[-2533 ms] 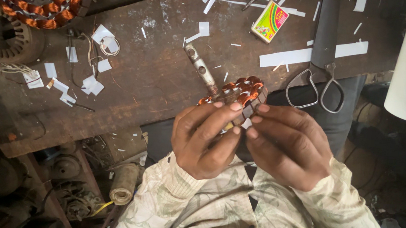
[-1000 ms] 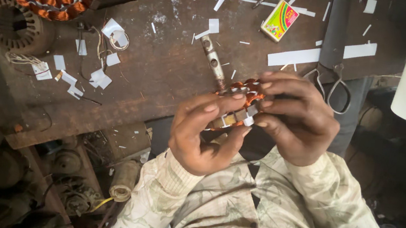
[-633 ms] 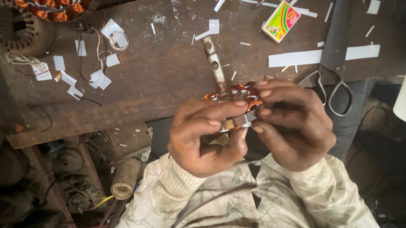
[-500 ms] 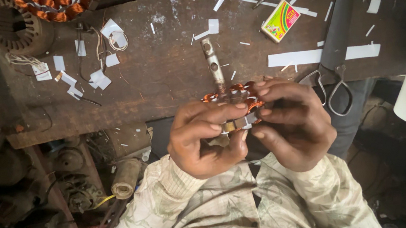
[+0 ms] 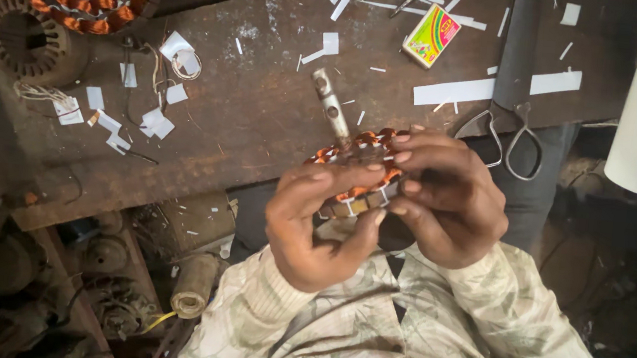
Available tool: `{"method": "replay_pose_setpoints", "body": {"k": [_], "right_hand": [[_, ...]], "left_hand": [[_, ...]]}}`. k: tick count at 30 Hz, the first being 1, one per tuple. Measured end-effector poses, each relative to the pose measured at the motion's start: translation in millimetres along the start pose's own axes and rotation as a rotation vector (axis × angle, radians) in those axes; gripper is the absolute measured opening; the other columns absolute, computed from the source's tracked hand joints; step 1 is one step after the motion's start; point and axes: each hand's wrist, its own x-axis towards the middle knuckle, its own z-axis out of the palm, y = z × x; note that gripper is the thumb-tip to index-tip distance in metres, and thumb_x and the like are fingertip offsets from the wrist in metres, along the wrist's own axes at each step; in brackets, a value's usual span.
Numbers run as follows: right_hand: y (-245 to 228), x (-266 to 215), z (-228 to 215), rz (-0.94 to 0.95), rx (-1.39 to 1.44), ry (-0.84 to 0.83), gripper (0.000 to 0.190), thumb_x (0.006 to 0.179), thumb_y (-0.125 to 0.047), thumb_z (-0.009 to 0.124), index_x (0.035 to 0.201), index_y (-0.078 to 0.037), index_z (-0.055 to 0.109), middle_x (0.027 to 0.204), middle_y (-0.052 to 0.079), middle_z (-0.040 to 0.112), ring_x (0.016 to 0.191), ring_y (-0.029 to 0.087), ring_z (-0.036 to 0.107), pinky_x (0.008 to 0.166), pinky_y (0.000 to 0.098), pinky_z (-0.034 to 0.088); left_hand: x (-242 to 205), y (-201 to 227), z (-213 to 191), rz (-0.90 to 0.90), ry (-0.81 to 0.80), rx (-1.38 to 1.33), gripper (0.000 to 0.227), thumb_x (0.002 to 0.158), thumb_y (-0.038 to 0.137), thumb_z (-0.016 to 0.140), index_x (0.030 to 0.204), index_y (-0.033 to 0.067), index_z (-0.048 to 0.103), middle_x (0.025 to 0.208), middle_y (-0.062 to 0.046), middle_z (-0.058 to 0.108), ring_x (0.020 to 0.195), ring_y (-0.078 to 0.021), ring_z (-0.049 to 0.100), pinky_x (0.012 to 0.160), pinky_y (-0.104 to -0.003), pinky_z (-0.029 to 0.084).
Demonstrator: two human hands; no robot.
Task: The person sits on the floor and works on a copper-wound motor stator. They cut small rectangular pieces from a white insulating sheet using shears and insert them into the slots between the copper windings. The person repeats this process, cutting and inserting insulation into multiple slots.
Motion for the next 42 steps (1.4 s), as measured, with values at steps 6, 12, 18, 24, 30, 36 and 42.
{"method": "replay_pose_setpoints", "body": {"k": [6, 12, 18, 24, 30, 36, 42], "right_hand": [[4.9, -12.1, -14.0, -0.178, -0.139, -0.147, 0.035, 0.083, -0.020, 0.085, 0.102, 0.000, 0.062, 0.117, 0.018, 0.065, 0.120, 0.044, 0.065, 0.107, 0.0632, 0.052], [6.8, -14.3, -19.8, -0.241, -0.186, -0.211, 0.039, 0.084, -0.022, 0.086, 0.105, -0.002, 0.060, 0.119, 0.017, 0.064, 0.119, 0.046, 0.064, 0.104, 0.0651, 0.053], [4.6, -5.8, -21.6, -0.212, -0.189, -0.246, 0.040, 0.085, -0.020, 0.088, 0.103, -0.002, 0.057, 0.118, 0.018, 0.064, 0.119, 0.045, 0.064, 0.104, 0.0640, 0.054], [3.1, -0.9, -19.2, -0.209, -0.180, -0.224, 0.039, 0.082, -0.017, 0.088, 0.100, 0.000, 0.058, 0.112, 0.023, 0.067, 0.115, 0.047, 0.066, 0.102, 0.0646, 0.055], [1.3, 7.8, -12.1, -0.185, -0.167, -0.152, 0.037, 0.083, -0.008, 0.087, 0.099, 0.005, 0.056, 0.114, 0.025, 0.067, 0.114, 0.047, 0.068, 0.102, 0.0645, 0.057], [-1.6, 14.9, -4.7, -0.133, -0.286, -0.080, 0.037, 0.086, -0.002, 0.088, 0.111, 0.005, 0.062, 0.122, 0.024, 0.067, 0.121, 0.045, 0.068, 0.107, 0.0546, 0.060], [1.4, 12.9, -11.1, -0.282, -0.539, -0.187, 0.034, 0.087, 0.007, 0.084, 0.115, -0.004, 0.069, 0.125, 0.024, 0.065, 0.119, 0.045, 0.068, 0.101, 0.0497, 0.062]], "left_hand": [[-10.6, 16.2, -15.0, -0.060, -0.110, 0.234, 0.062, 0.090, 0.010, 0.087, 0.139, 0.0059, 0.049, 0.134, -0.012, 0.065, 0.119, -0.0293, 0.067, 0.104, -0.038, 0.054], [-4.2, 21.0, -13.1, -0.039, -0.135, 0.270, 0.041, 0.091, 0.015, 0.086, 0.126, 0.0101, 0.064, 0.126, -0.007, 0.066, 0.114, -0.0275, 0.067, 0.095, -0.036, 0.054], [-0.2, 27.3, -12.5, -0.083, -0.129, 0.304, 0.041, 0.088, 0.014, 0.087, 0.125, 0.0128, 0.069, 0.123, -0.003, 0.066, 0.108, -0.0250, 0.065, 0.092, -0.034, 0.053], [4.3, 30.2, -12.3, -0.123, -0.120, 0.313, 0.037, 0.084, 0.013, 0.087, 0.119, 0.0129, 0.073, 0.120, -0.001, 0.067, 0.108, -0.0226, 0.066, 0.093, -0.032, 0.052], [10.9, 28.5, -12.9, -0.085, -0.122, 0.363, 0.036, 0.086, 0.013, 0.086, 0.120, 0.0123, 0.073, 0.120, -0.003, 0.068, 0.107, -0.0235, 0.066, 0.091, -0.033, 0.050], [33.2, 32.2, -18.9, -0.108, -0.128, 0.389, 0.038, 0.092, 0.012, 0.082, 0.129, 0.0123, 0.069, 0.125, -0.007, 0.067, 0.106, -0.0241, 0.065, 0.094, -0.034, 0.051], [47.0, 33.2, -24.8, -0.129, -0.166, 0.346, 0.036, 0.093, 0.010, 0.081, 0.127, 0.0128, 0.070, 0.122, -0.007, 0.068, 0.108, -0.0243, 0.065, 0.094, -0.033, 0.053]]}}
